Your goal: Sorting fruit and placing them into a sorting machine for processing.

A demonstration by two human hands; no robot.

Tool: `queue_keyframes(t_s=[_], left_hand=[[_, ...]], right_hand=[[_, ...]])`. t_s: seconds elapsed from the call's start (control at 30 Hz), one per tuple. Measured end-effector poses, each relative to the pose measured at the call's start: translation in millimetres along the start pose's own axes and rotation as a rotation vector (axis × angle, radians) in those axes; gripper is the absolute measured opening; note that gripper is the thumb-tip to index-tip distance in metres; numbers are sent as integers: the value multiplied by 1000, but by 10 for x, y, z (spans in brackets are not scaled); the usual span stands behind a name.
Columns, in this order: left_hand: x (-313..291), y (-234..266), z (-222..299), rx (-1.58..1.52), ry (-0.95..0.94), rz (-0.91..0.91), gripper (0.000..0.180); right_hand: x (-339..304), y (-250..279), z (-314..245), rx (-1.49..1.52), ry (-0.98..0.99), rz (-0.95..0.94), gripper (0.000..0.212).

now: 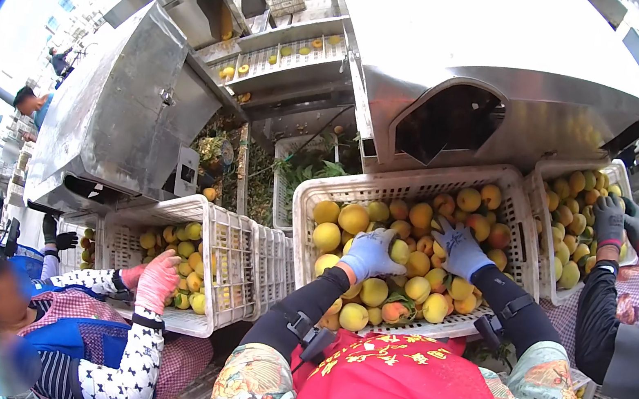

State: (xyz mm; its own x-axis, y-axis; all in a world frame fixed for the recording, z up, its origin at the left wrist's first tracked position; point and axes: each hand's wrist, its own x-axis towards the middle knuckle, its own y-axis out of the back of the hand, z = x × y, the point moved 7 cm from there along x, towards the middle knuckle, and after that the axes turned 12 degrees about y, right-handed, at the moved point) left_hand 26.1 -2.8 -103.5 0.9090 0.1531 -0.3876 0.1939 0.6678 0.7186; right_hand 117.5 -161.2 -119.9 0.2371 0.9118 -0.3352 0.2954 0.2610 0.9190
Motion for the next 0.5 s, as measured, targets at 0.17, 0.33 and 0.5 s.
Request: queue_keyframes(t_s=[0.17,0.33,0.5], left_hand=[[-154,-234,-71,-1589,171,-353,54],[-280,166,535,-2229,-212,-697,64],[-307,448,358,-1927,-196,-432,70]], right_hand=[[-29,304,47,516,-150,510,75],[-94,876,-369,980,-53,886,75],[-64,1130,-648,772,3,993,79]])
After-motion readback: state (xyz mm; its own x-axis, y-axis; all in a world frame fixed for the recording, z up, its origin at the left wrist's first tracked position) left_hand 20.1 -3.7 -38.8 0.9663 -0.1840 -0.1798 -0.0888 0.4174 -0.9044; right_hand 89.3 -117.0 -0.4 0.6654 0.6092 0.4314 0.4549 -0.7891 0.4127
